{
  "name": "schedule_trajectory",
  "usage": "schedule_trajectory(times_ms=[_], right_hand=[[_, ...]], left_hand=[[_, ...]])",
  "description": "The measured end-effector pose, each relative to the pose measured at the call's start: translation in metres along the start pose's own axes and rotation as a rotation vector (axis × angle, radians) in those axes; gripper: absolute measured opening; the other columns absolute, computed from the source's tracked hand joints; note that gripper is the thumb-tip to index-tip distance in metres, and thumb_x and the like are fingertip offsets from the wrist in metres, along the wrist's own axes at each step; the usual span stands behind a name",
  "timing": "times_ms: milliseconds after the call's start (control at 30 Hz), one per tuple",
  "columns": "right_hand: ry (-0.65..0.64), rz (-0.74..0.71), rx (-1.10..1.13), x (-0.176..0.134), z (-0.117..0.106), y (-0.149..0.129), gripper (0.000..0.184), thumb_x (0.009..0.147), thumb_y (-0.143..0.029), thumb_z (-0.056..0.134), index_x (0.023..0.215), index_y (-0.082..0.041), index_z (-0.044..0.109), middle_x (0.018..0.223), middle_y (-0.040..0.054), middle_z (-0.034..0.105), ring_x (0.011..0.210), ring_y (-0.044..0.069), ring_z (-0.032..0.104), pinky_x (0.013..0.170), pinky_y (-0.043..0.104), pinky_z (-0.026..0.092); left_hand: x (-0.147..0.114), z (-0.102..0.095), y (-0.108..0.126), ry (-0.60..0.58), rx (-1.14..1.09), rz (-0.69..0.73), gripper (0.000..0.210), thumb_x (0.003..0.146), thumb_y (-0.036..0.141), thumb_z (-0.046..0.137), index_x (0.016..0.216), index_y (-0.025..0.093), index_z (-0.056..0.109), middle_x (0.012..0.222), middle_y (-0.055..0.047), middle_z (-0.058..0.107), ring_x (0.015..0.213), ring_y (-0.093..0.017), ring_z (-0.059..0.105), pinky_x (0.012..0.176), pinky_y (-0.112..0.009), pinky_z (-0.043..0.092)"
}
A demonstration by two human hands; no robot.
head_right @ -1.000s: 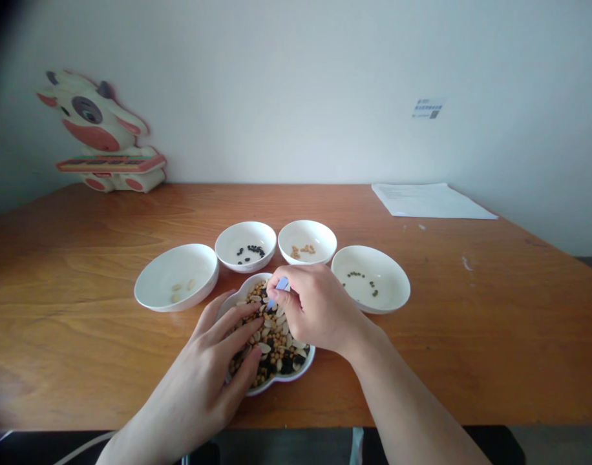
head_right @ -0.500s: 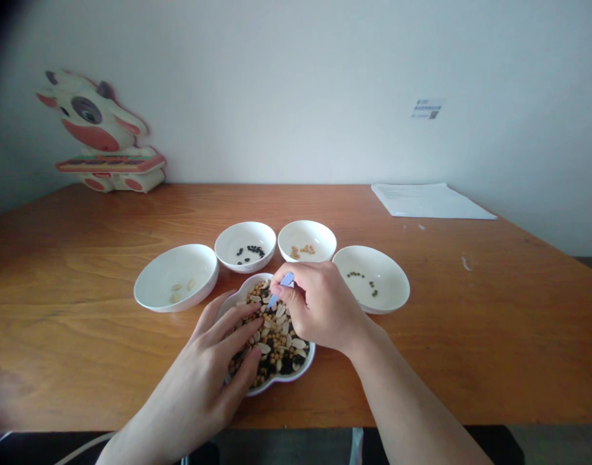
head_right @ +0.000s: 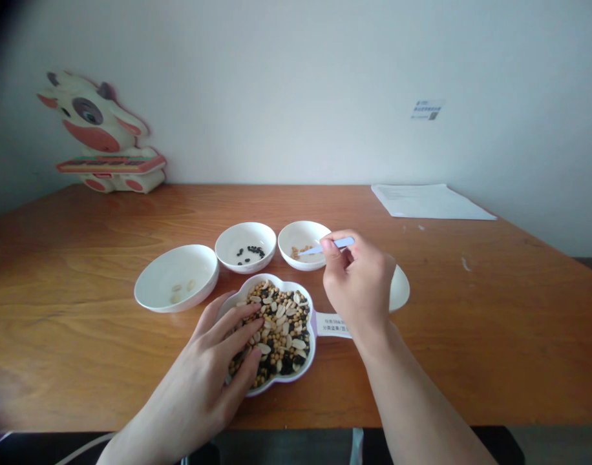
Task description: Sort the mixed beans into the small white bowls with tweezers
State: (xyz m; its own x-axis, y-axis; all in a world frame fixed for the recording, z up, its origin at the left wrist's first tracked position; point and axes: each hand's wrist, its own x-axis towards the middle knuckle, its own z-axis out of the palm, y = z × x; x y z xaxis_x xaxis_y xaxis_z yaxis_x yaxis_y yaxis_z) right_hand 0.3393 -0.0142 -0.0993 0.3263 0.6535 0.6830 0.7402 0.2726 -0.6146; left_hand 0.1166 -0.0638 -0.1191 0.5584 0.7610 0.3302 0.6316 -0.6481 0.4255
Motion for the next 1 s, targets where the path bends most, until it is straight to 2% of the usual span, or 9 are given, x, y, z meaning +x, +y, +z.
schedule_trajectory(times_ms=[233, 700, 800, 867, 933, 1000], right_hand=[[-0.008, -0.002, -0.197, 0.005, 0.0014, 0.0014, 0.019, 0.084, -0.03, 0.06, 0.08, -0.016, 0.072, 0.062, 0.0047, 0.068, 0.053, 0.018, 0.06, 0.054, 0.029, 0.041], [-0.027, 0.018, -0.213, 0.0041, -0.0004, -0.0013, 0.018, 0.083, -0.03, 0.061, 0.079, -0.017, 0.072, 0.058, 0.0027, 0.065, 0.049, 0.015, 0.056, 0.052, 0.027, 0.037], [-0.007, 0.026, -0.137, 0.0028, 0.0002, -0.0007, 0.018, 0.084, -0.03, 0.06, 0.08, -0.017, 0.071, 0.061, 0.0031, 0.065, 0.052, 0.015, 0.057, 0.053, 0.027, 0.039], [-0.003, 0.025, -0.006, 0.0011, -0.0003, -0.001, 0.018, 0.086, -0.031, 0.06, 0.08, -0.016, 0.069, 0.063, 0.0031, 0.065, 0.053, 0.015, 0.057, 0.053, 0.026, 0.039], [-0.049, 0.011, 0.141, -0.0007, -0.0017, -0.0022, 0.019, 0.087, -0.032, 0.06, 0.081, -0.016, 0.067, 0.059, 0.0007, 0.061, 0.049, 0.012, 0.053, 0.049, 0.025, 0.037], [-0.154, -0.017, 0.227, -0.0017, -0.0032, -0.004, 0.019, 0.088, -0.033, 0.06, 0.081, -0.016, 0.066, 0.054, -0.0022, 0.055, 0.045, 0.011, 0.048, 0.046, 0.024, 0.034]], left_hand=[[0.0004, 0.0005, 0.0004, 0.005, -0.018, 0.009, 0.02, 0.092, 0.015, 0.048, 0.105, 0.017, 0.063, 0.127, -0.009, 0.057, 0.129, -0.03, 0.038, 0.109, -0.053, 0.042], [0.0003, 0.0013, 0.0002, -0.002, -0.012, -0.001, 0.018, 0.093, 0.016, 0.048, 0.105, 0.019, 0.061, 0.129, -0.007, 0.055, 0.13, -0.03, 0.036, 0.109, -0.051, 0.04], [0.0002, 0.0013, -0.0001, -0.008, -0.01, 0.001, 0.021, 0.093, 0.016, 0.047, 0.109, 0.018, 0.061, 0.129, -0.007, 0.055, 0.13, -0.03, 0.036, 0.11, -0.052, 0.04], [-0.0002, 0.0014, -0.0001, -0.006, -0.007, -0.003, 0.023, 0.093, 0.017, 0.047, 0.111, 0.018, 0.061, 0.13, -0.007, 0.055, 0.13, -0.03, 0.036, 0.111, -0.052, 0.039], [-0.0005, 0.0016, 0.0, -0.006, -0.006, -0.008, 0.023, 0.093, 0.017, 0.047, 0.111, 0.018, 0.062, 0.13, -0.007, 0.054, 0.131, -0.03, 0.035, 0.111, -0.053, 0.039], [-0.0005, 0.0017, 0.0003, -0.008, -0.01, -0.008, 0.023, 0.093, 0.017, 0.047, 0.111, 0.019, 0.062, 0.13, -0.007, 0.055, 0.131, -0.03, 0.035, 0.111, -0.053, 0.039]])
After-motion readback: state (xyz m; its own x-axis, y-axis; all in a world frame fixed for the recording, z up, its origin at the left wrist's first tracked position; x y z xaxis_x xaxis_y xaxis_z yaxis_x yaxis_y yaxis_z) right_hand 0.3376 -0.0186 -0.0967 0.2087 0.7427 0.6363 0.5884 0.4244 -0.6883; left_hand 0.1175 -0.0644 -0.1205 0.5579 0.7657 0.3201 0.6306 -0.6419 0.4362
